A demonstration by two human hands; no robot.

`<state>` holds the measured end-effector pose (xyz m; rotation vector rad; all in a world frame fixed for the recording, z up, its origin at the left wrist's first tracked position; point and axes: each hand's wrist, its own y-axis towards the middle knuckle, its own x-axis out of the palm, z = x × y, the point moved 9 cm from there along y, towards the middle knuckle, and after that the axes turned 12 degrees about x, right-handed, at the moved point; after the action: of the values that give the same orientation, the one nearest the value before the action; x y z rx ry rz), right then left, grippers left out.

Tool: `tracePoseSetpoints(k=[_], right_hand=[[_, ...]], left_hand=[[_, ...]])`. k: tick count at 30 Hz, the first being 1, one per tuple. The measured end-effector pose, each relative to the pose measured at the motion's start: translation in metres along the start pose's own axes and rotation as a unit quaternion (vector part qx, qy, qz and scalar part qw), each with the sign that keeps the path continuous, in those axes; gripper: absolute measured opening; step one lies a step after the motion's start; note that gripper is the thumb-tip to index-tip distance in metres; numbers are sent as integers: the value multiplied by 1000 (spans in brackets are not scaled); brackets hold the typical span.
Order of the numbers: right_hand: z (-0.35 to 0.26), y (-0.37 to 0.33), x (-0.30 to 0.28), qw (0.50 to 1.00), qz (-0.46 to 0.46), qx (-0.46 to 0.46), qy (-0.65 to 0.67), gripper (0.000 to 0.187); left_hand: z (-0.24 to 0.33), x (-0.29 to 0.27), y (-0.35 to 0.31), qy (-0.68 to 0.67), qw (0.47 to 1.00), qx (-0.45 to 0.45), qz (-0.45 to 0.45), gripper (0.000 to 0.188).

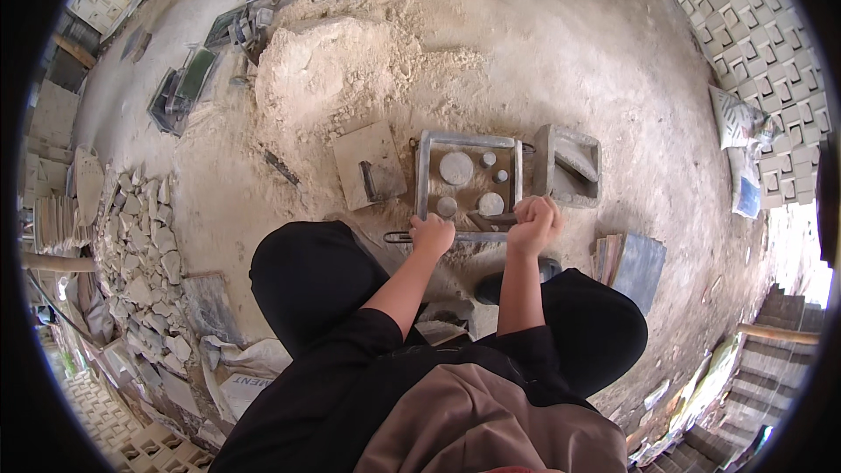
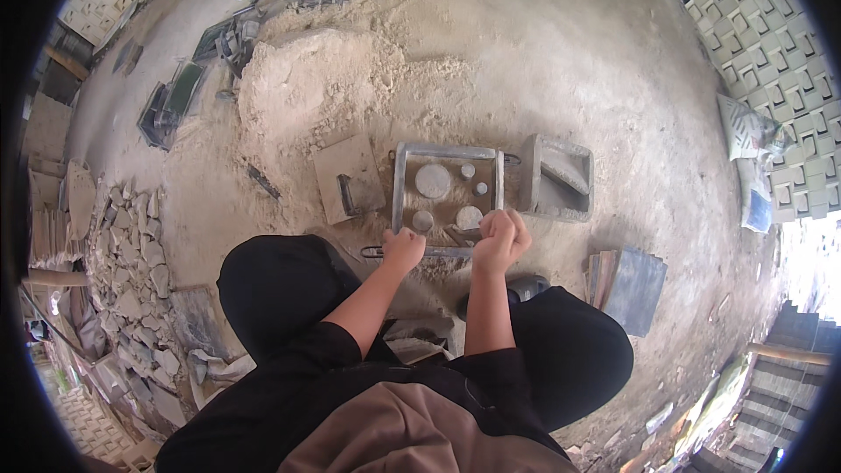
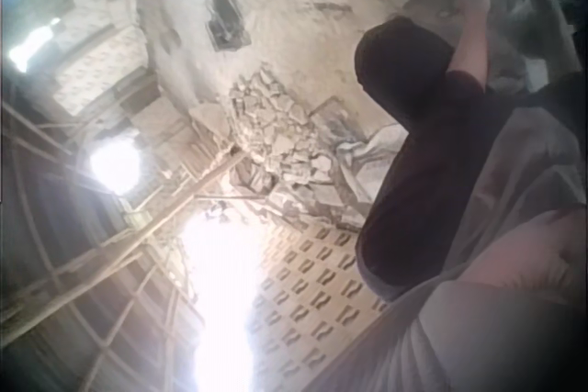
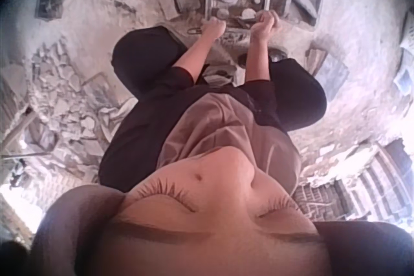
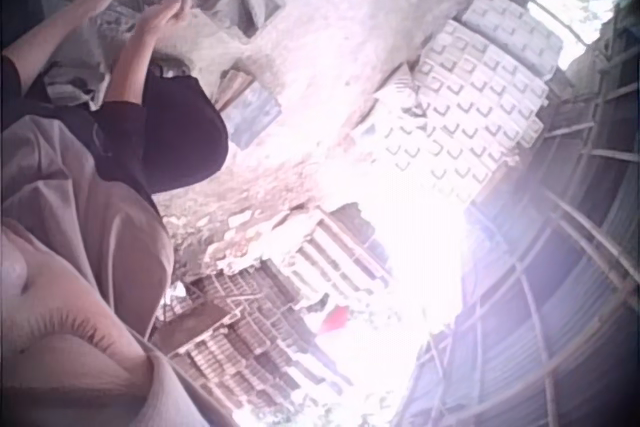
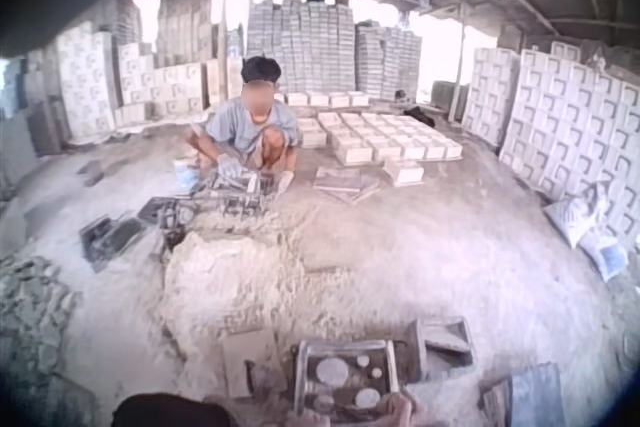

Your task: The person cleans out circular openings in a metal mold using a metal tool, scoops loose concrete mixture into the mold by hand, and levels the top surface with a trowel.

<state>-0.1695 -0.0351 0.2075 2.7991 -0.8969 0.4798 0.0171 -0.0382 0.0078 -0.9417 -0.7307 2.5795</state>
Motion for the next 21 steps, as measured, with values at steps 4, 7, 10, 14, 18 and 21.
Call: tracePoseSetpoints(k=[4, 7, 10, 14, 18, 21], right_hand=[[10, -6, 6, 998, -46, -34, -24, 29], [-7, -14, 23, 996, -70, -54, -20, 27], [28, -11, 28, 984, -131, -10, -119, 26], [13, -10, 6, 998, -60, -5, 32, 28], [31, -2, 8, 992, -103, 72, -28, 30], [24, -10, 8, 987, -145, 70, -5, 28]], left_hand=[[19, 1, -8, 72, 995, 43, -55, 42], [20, -3, -7, 43, 997, 37, -42, 45], [24, -2, -8, 46, 997, 26, -51, 45], [10, 1, 5, 81, 996, 30, -21, 33], [-5, 9, 9, 39, 999, 20, 0, 33], [-4, 12, 6, 32, 999, -9, -15, 37]])
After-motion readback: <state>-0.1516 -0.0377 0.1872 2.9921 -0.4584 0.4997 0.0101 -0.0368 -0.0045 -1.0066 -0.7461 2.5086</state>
